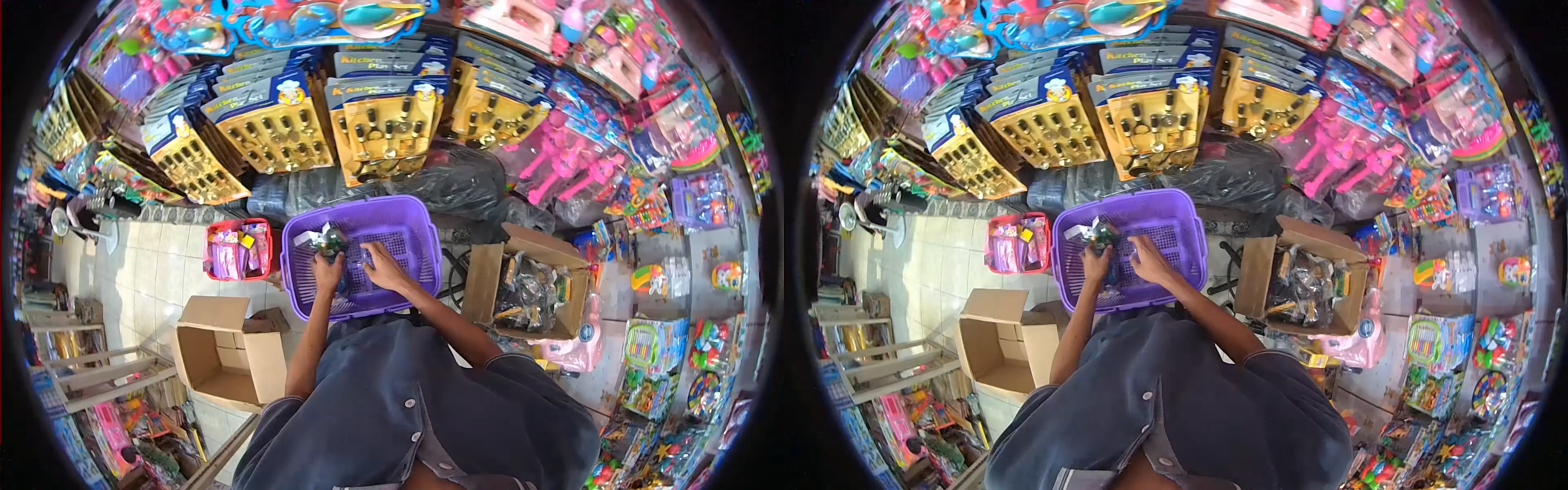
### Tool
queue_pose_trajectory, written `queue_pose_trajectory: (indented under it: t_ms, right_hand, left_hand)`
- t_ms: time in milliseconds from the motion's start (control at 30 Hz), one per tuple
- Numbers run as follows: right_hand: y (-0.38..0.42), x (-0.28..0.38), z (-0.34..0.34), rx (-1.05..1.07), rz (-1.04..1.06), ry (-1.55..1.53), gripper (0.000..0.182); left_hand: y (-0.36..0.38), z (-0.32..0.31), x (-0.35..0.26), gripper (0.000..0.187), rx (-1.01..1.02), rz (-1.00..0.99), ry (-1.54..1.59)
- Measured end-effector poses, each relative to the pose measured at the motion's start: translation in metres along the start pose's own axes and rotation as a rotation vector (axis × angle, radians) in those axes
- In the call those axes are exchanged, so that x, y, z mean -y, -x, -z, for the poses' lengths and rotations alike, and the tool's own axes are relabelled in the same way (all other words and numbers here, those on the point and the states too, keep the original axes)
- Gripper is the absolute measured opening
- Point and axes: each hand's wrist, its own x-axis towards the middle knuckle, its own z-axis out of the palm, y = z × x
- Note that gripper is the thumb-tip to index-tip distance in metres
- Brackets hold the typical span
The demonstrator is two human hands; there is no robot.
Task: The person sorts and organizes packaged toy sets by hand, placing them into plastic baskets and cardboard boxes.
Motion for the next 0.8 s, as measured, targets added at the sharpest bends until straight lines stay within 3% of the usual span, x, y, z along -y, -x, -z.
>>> queue_pose_trajectory:
  t_ms: [67,100,200,233,300,367,467,600,700,800]
  right_hand:
    - [-0.018,0.007,-0.011,0.046,0.015,0.013,0.050]
    - [-0.028,0.006,-0.017,0.091,0.007,0.005,0.059]
    - [-0.051,-0.003,-0.041,0.009,0.082,0.063,0.073]
    - [-0.057,0.000,-0.040,-0.015,0.125,0.095,0.084]
    - [-0.067,0.008,-0.029,0.132,0.099,0.073,0.086]
    - [-0.068,0.012,-0.025,0.178,0.075,0.095,0.089]
    - [-0.069,0.011,-0.021,0.283,-0.167,0.022,0.091]
    - [-0.055,-0.012,-0.036,0.177,-0.079,0.032,0.077]
    - [-0.053,-0.009,-0.040,0.010,-0.061,0.299,0.066]
    - [-0.069,-0.015,-0.039,-0.147,0.206,0.247,0.054]
  left_hand:
    - [-0.003,-0.005,0.012,0.085,-0.010,0.026,0.010]
    - [-0.006,-0.006,0.018,0.091,0.035,0.034,-0.019]
    - [-0.008,0.002,0.016,0.083,0.059,0.057,-0.093]
    - [-0.017,-0.002,0.030,0.080,0.088,0.056,0.074]
    - [-0.034,-0.006,0.057,0.074,0.147,0.059,0.403]
    - [-0.033,0.003,0.055,0.069,0.128,0.040,0.303]
    - [-0.025,0.011,0.036,0.055,0.091,0.044,0.293]
    - [-0.024,0.010,0.036,0.039,0.149,0.125,0.321]
    - [-0.023,0.010,0.037,0.032,0.191,0.186,0.455]
    - [-0.020,0.019,0.028,0.027,0.262,0.219,0.480]
